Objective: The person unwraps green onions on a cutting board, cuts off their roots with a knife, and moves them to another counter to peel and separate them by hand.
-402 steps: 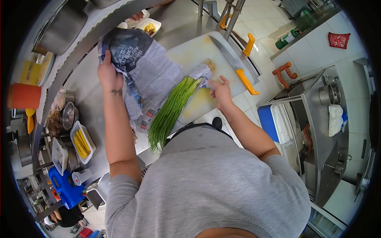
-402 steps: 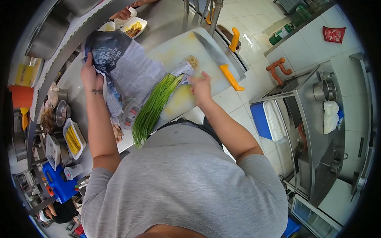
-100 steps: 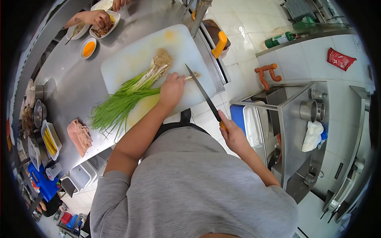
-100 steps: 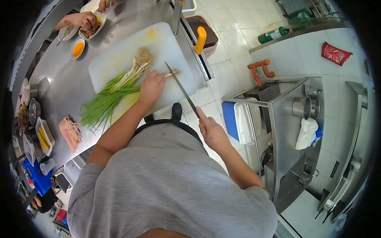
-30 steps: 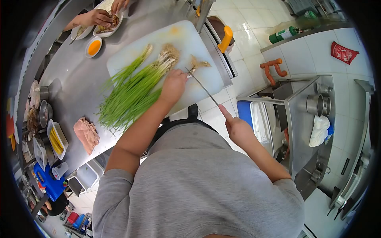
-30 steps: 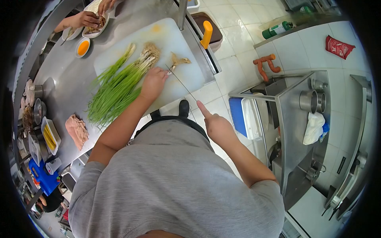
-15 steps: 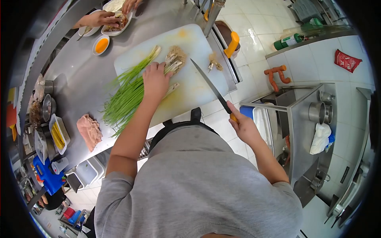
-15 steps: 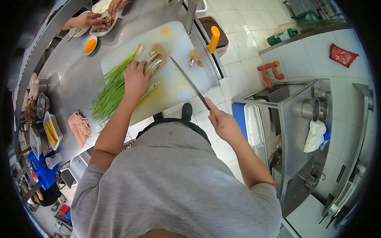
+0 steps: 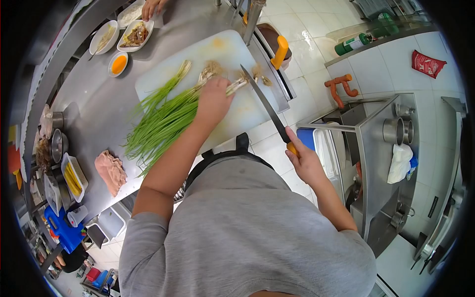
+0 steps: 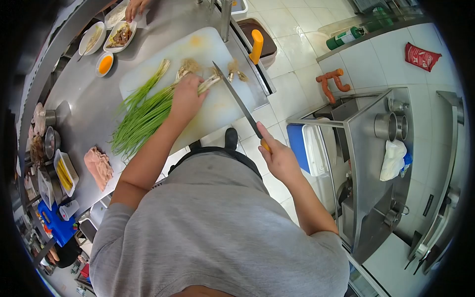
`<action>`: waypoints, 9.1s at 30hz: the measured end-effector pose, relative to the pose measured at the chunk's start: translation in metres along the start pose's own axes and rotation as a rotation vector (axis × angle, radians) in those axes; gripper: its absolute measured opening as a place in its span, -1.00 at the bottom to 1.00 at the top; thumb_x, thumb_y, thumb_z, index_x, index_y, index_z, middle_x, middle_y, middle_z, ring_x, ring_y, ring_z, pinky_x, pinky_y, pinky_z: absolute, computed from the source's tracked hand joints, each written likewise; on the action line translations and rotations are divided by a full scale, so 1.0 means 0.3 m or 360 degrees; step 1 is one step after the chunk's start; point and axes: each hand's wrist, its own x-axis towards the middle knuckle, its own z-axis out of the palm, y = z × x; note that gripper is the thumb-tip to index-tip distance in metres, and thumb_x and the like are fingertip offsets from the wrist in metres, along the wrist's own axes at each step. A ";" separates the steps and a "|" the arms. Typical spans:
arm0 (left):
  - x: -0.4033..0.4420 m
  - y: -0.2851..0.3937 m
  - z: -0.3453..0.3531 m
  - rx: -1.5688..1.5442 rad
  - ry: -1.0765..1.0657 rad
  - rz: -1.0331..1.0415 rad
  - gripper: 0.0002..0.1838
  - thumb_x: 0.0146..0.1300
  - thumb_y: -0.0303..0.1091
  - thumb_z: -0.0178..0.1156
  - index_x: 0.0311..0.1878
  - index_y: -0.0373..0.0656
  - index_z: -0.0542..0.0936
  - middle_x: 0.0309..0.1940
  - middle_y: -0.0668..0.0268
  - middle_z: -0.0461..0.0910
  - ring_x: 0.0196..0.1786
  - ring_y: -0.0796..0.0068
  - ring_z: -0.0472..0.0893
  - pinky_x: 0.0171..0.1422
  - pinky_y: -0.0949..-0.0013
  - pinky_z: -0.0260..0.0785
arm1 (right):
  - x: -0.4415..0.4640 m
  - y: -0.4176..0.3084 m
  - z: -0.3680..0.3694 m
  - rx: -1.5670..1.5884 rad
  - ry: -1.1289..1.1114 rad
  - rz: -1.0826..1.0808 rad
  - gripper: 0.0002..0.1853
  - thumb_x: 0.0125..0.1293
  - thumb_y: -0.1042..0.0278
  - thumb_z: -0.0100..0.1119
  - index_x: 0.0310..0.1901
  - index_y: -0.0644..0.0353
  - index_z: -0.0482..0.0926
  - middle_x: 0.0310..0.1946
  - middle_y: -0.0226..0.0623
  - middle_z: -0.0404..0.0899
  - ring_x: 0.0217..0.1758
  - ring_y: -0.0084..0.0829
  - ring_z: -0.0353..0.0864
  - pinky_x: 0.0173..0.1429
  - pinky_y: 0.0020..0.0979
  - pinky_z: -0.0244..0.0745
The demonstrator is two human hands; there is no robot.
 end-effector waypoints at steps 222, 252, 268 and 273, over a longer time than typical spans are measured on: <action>-0.171 -0.232 -0.105 0.0645 -0.0129 -0.0682 -0.63 -0.17 -0.41 0.28 -0.22 -0.25 0.45 -0.33 0.06 0.53 -0.19 0.01 0.52 -0.05 0.10 0.39 | 1.284 0.667 -0.180 0.2915 0.0576 0.0772 -0.44 0.39 -0.23 -0.27 -0.14 0.18 0.44 -0.39 -0.18 0.49 -0.51 -0.26 0.41 -0.52 -0.38 0.35; -0.109 -0.183 -0.121 0.0627 -0.0168 -0.1120 -0.53 -0.16 -0.29 0.21 -0.11 -0.33 0.55 -0.22 -0.10 0.61 -0.08 0.03 0.60 0.06 0.18 0.44 | -0.707 1.565 0.184 0.2213 0.0684 0.1898 -0.74 0.27 0.28 0.08 -0.10 0.26 0.42 -0.30 -0.14 0.52 -0.32 -0.25 0.56 -0.16 -0.26 0.52; -0.477 1.553 0.816 -0.0752 -0.0942 0.0103 -0.61 -0.17 -0.40 0.30 -0.19 -0.33 0.54 -0.38 0.03 0.62 -0.28 0.11 0.63 -0.11 0.22 0.45 | -1.139 1.461 -0.043 0.1943 0.0812 0.0920 -0.49 0.28 0.16 0.14 0.23 0.13 0.34 0.04 -0.24 0.51 0.07 -0.38 0.51 0.08 -0.33 0.43; -0.523 2.188 0.928 -0.1943 -0.1228 0.0046 -0.75 -0.04 -0.54 0.18 -0.22 -0.31 0.53 -0.39 0.29 0.57 -0.33 0.42 0.58 -0.21 0.39 0.45 | -1.332 1.203 -0.505 0.0971 0.1333 0.0128 -0.07 -0.02 0.39 0.37 0.40 0.02 0.09 0.30 -0.10 0.27 0.35 -0.21 0.28 0.34 -0.31 0.21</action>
